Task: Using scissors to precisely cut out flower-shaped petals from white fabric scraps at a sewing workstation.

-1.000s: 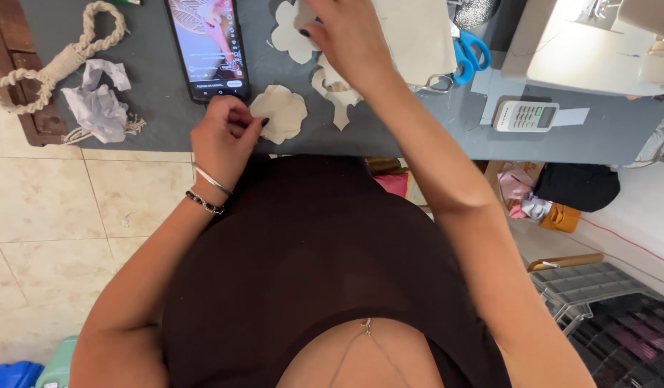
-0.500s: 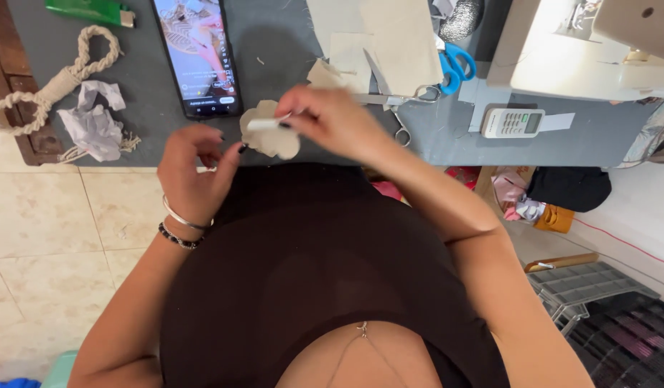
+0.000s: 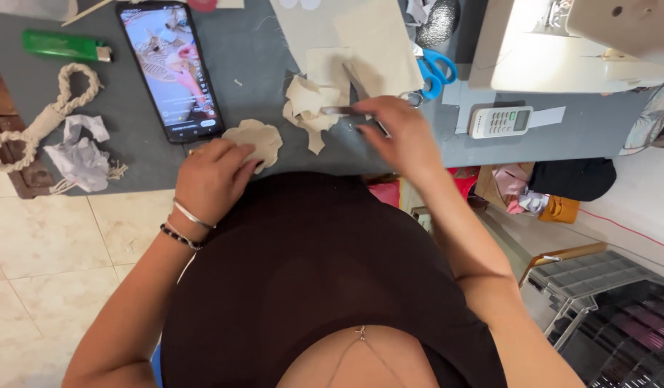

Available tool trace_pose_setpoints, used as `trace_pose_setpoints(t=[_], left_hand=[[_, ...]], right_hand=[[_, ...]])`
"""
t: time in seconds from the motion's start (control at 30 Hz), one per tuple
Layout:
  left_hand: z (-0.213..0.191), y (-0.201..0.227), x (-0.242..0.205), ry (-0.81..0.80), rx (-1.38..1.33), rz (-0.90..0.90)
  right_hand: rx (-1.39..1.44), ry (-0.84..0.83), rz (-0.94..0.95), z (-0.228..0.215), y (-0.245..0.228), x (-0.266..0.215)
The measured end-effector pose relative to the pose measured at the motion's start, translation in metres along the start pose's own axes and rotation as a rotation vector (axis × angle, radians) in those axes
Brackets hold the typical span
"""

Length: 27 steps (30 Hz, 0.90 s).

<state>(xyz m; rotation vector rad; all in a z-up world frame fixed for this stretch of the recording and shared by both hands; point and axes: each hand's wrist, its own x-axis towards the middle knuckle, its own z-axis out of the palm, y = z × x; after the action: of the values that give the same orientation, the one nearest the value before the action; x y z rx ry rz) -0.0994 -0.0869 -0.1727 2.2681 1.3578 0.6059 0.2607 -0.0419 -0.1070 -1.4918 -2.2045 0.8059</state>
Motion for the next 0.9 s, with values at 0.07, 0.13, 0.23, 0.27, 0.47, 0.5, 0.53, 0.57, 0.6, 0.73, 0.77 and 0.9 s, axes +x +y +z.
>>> trace_pose_setpoints(t=[0.07,0.13,0.23,0.27,0.47,0.5,0.53,0.57,0.6,0.73,0.77,0.9], left_hand=[[0.008,0.006,0.035,0.013,-0.022,0.028],[0.017,0.016,0.072,0.023,-0.044,0.055],[0.039,0.030,0.115,-0.053,-0.023,0.130],[0.049,0.032,0.119,-0.102,0.076,0.137],[0.101,0.022,0.097,-0.150,0.146,0.247],[0.104,0.021,0.090,-0.090,0.158,0.311],[0.098,0.019,0.086,-0.093,0.161,0.313],[0.091,0.017,0.083,-0.090,0.160,0.339],[0.085,0.014,0.081,-0.085,0.159,0.367],[0.034,0.005,0.101,-0.240,-0.111,0.232],[0.025,0.000,0.106,-0.163,-0.293,0.182],[-0.037,-0.002,0.137,-0.138,-0.561,-0.094]], right_hand=[[-0.135,-0.047,0.063,-0.012,0.018,-0.024],[-0.268,-0.096,0.127,-0.017,0.030,-0.042],[-0.417,-0.211,0.182,-0.010,0.037,-0.057],[-0.480,-0.217,0.187,-0.008,0.040,-0.059],[-0.547,-0.144,0.148,-0.005,0.050,-0.059],[-0.534,-0.128,0.132,-0.007,0.051,-0.058],[-0.530,-0.125,0.133,-0.003,0.062,-0.064],[-0.572,-0.133,0.124,0.001,0.073,-0.070],[-0.615,-0.139,0.114,0.006,0.084,-0.074],[-0.680,-0.136,0.058,0.022,0.105,-0.088],[-0.705,-0.118,0.042,0.024,0.107,-0.092],[-0.679,0.009,-0.042,-0.015,0.059,-0.071]])
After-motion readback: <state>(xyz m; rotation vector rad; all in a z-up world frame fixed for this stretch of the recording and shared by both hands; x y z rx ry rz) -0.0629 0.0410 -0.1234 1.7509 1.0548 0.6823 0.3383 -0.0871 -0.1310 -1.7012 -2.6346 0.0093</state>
